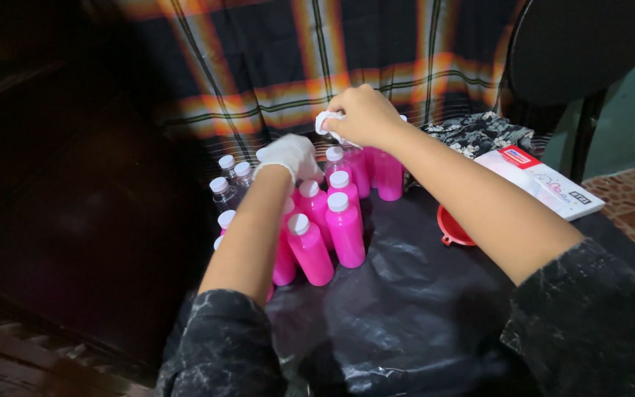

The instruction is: The person pours pink liquid from a measuring cup into small plastic bottles using a red funnel. They then screw white caps onto the filled bottles and wipe the funnel and bottle necks with a tissue.

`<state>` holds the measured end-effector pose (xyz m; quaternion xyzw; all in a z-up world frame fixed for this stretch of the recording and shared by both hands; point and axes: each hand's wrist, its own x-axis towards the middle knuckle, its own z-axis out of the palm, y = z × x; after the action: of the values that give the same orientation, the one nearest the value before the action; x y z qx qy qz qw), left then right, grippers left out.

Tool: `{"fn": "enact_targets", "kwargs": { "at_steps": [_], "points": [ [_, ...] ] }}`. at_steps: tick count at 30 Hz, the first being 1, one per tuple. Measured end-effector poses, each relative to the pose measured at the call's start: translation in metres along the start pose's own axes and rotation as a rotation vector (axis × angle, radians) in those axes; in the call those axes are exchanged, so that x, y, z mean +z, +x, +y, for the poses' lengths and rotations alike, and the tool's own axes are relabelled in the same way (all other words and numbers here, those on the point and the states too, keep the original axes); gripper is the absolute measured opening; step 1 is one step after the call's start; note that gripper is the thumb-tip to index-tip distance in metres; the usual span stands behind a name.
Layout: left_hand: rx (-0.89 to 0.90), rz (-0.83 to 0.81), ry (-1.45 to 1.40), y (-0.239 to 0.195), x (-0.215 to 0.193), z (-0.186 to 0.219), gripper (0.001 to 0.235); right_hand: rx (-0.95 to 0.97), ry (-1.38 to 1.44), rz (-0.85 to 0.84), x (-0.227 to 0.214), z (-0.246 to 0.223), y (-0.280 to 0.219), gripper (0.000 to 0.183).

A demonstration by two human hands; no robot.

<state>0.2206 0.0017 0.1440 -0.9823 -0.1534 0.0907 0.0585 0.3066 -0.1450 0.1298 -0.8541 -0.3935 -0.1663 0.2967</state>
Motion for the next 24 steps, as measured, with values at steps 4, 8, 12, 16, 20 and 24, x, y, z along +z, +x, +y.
{"fn": "enact_targets", "kwargs": {
  "at_steps": [4,8,12,16,20,24],
  "points": [
    [-0.11,0.098,-0.109,-0.063,-0.039,-0.001,0.045,0.03,0.015,0.013,-0.006,0.005,-0.003,0.026],
    [-0.132,0.18,-0.205,-0.051,-0.042,-0.059,0.048,0.031,0.023,0.01,-0.013,0.01,-0.006,0.025],
    [-0.258,0.293,-0.319,-0.071,-0.043,-0.094,0.047,0.028,0.025,0.048,-0.017,0.019,-0.006,0.025],
    [-0.273,0.445,-0.479,-0.08,-0.032,-0.118,0.031,-0.138,0.135,0.151,-0.029,0.019,-0.018,0.027],
    [-0.271,0.448,-0.549,-0.091,-0.012,-0.11,0.037,-0.117,0.153,0.129,-0.028,0.022,-0.02,0.029],
    [-0.374,0.306,-0.687,-0.088,0.011,-0.102,0.036,-0.154,0.142,0.146,-0.022,0.033,-0.018,0.029]
  ]
}}
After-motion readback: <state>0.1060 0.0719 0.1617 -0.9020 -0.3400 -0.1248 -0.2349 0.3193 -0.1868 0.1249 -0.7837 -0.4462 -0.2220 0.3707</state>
